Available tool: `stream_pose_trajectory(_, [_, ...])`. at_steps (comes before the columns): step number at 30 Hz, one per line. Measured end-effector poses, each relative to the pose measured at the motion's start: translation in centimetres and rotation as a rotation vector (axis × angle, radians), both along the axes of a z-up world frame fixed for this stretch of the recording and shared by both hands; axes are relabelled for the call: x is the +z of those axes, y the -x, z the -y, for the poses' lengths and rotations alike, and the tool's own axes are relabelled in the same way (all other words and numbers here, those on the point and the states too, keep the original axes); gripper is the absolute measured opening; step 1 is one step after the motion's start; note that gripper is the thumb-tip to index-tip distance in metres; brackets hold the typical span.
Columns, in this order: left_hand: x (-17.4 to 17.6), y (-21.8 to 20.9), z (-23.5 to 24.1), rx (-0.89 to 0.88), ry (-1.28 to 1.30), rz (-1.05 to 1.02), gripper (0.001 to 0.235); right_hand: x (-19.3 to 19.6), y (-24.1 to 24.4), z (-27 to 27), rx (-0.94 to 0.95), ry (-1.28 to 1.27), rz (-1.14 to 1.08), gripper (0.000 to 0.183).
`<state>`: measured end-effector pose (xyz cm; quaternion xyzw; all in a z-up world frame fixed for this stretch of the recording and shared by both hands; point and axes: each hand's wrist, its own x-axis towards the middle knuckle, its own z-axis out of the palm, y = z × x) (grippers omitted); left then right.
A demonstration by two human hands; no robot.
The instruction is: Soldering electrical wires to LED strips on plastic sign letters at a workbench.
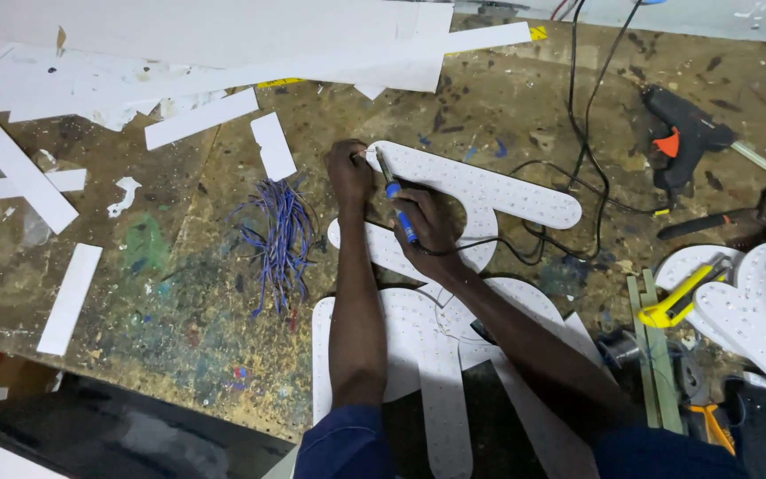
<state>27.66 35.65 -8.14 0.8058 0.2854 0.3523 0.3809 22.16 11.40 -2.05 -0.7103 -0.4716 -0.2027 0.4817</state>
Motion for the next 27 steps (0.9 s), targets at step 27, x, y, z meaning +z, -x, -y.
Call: stream_pose_trajectory(27, [0.1, -0.1, -0.4, -0.028, 0.101, 0.013, 0.01, -0.8, 0.0, -0.5, 0.084, 0.106, 0.006, 0.03])
